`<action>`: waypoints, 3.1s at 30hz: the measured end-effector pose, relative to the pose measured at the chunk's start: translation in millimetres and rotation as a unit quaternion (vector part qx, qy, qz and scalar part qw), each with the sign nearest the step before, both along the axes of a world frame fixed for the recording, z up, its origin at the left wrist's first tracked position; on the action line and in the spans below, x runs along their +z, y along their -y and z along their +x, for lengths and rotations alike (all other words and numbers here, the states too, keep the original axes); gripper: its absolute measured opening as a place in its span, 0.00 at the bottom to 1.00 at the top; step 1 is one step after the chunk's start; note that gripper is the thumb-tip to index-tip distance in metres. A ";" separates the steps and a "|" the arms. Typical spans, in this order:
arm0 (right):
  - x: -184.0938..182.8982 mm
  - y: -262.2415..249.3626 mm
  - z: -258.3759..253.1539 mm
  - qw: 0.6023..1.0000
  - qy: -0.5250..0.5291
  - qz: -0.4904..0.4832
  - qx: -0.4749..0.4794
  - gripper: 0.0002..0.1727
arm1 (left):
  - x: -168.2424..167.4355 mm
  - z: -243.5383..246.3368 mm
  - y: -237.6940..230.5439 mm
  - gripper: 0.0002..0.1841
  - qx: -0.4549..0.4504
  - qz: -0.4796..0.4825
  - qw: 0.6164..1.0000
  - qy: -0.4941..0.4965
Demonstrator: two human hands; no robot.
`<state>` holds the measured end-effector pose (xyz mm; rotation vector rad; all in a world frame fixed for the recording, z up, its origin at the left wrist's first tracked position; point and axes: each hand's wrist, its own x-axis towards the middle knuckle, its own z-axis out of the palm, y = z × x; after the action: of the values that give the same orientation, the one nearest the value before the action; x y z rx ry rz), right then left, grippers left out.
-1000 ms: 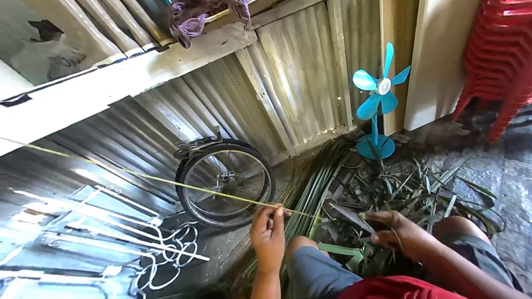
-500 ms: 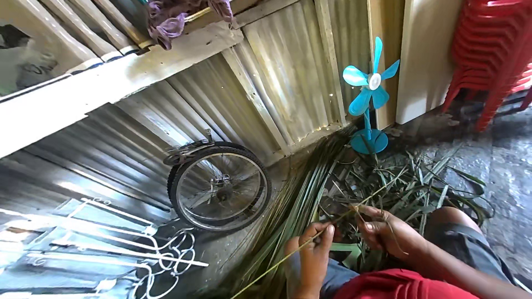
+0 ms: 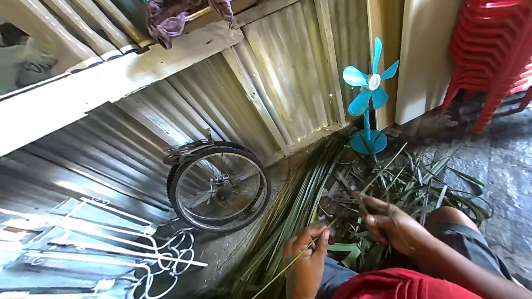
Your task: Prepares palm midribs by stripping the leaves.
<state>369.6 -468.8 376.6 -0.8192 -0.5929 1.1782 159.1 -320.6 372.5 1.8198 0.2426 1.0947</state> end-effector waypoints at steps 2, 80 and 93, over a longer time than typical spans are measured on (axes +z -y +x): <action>6.9 -0.7 -16.8 0.998 0.046 0.000 0.048 0.43 | -1.8 6.7 6.3 0.06 -0.009 -0.002 1.000 0.006; 0.5 -20.1 6.4 0.989 -0.092 -0.068 -0.090 0.30 | -4.0 -11.8 15.7 0.04 -0.046 0.019 0.999 0.011; 6.2 -4.9 -31.1 0.993 -0.033 -0.065 0.091 0.34 | -11.1 2.4 19.0 0.06 -0.007 -0.082 0.997 0.011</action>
<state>338.6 -463.9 382.8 -0.8457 -0.5486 1.4172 161.5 -339.5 361.4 1.6617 0.2973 1.0530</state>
